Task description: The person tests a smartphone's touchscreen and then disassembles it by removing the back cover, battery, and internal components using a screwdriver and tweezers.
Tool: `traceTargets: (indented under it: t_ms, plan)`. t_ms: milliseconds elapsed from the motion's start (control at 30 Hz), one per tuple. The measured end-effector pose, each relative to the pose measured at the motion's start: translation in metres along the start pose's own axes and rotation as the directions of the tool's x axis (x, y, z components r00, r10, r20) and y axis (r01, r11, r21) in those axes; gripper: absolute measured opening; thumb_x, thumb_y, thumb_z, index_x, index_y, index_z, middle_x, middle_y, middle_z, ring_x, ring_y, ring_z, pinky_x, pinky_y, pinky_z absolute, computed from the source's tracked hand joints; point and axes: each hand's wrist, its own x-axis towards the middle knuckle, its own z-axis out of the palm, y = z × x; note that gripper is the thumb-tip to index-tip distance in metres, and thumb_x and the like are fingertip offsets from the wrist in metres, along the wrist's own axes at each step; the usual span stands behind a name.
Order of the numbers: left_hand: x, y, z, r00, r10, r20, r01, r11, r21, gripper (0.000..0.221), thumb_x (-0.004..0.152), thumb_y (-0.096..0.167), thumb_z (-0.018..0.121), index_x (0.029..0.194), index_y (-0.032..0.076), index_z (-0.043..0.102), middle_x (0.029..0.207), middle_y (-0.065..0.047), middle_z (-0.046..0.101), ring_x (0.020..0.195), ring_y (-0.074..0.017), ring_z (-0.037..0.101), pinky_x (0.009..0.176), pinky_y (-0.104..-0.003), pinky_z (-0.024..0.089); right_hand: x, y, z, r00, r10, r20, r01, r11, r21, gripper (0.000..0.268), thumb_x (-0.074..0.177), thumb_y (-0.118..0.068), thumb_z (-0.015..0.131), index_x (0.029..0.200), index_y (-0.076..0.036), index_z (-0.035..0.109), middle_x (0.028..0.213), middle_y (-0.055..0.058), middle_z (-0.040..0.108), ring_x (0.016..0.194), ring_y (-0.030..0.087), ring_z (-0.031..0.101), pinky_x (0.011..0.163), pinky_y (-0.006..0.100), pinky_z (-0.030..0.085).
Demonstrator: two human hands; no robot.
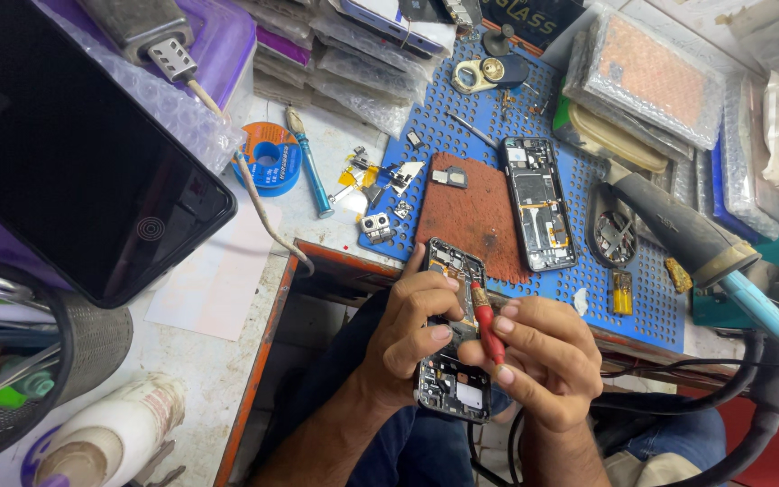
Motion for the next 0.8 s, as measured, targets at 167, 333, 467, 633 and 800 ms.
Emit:
traceTargets:
  t_ms: [167, 333, 467, 633, 800]
  plan:
    - [-0.001, -0.001, -0.002, 1.000, -0.007, 0.009, 0.007, 1.000, 0.005, 0.060, 0.094, 0.025, 0.080, 0.131, 0.023, 0.032, 0.107, -0.007, 0.060, 0.116, -0.0295, 0.063, 0.122, -0.070, 0.041, 0.007, 0.000, -0.008, 0.996, 0.023, 0.090, -0.027, 0.999, 0.046, 0.043, 0.075, -0.006, 0.087, 0.107, -0.016, 0.059, 0.102, 0.012, 0.071, 0.094, 0.029, 0.075, 0.077, 0.042, 0.064]
    - [0.001, 0.000, 0.002, 1.000, -0.008, 0.002, 0.008, 1.000, 0.018, 0.058, 0.097, 0.022, 0.080, 0.129, 0.023, 0.031, 0.108, -0.006, 0.060, 0.117, -0.0280, 0.063, 0.123, -0.069, 0.042, 0.003, 0.012, -0.011, 0.995, -0.019, 0.097, 0.007, 0.993, 0.119, 0.035, 0.085, -0.006, 0.083, 0.107, -0.014, 0.057, 0.103, 0.016, 0.073, 0.097, 0.033, 0.076, 0.085, 0.048, 0.067]
    - [-0.002, -0.001, -0.001, 1.000, -0.020, 0.021, 0.020, 1.000, 0.013, 0.056, 0.097, 0.021, 0.079, 0.127, 0.022, 0.031, 0.109, -0.008, 0.059, 0.118, -0.0288, 0.062, 0.124, -0.069, 0.041, -0.002, 0.017, -0.002, 0.995, -0.027, -0.093, 0.034, 0.997, 0.072, 0.034, 0.082, -0.013, 0.089, 0.101, -0.014, 0.062, 0.098, 0.014, 0.067, 0.091, 0.030, 0.072, 0.079, 0.044, 0.066]
    - [0.001, -0.001, 0.001, 1.000, -0.010, 0.014, 0.010, 1.000, 0.008, 0.058, 0.092, 0.020, 0.079, 0.125, 0.022, 0.032, 0.109, -0.008, 0.060, 0.116, -0.0295, 0.063, 0.122, -0.069, 0.042, 0.003, 0.020, -0.009, 0.999, -0.050, 0.021, 0.047, 0.991, 0.127, 0.024, 0.082, -0.004, 0.079, 0.097, -0.010, 0.060, 0.099, 0.018, 0.072, 0.091, 0.034, 0.076, 0.082, 0.050, 0.067]
    - [0.000, 0.000, 0.001, 1.000, -0.009, 0.008, 0.009, 1.000, 0.007, 0.060, 0.092, 0.018, 0.082, 0.124, 0.020, 0.031, 0.110, -0.009, 0.060, 0.115, -0.0307, 0.062, 0.121, -0.070, 0.042, 0.002, 0.014, -0.006, 0.997, -0.033, -0.068, 0.035, 0.999, 0.017, 0.029, 0.082, -0.009, 0.086, 0.098, -0.010, 0.062, 0.098, 0.014, 0.067, 0.091, 0.030, 0.074, 0.080, 0.046, 0.064]
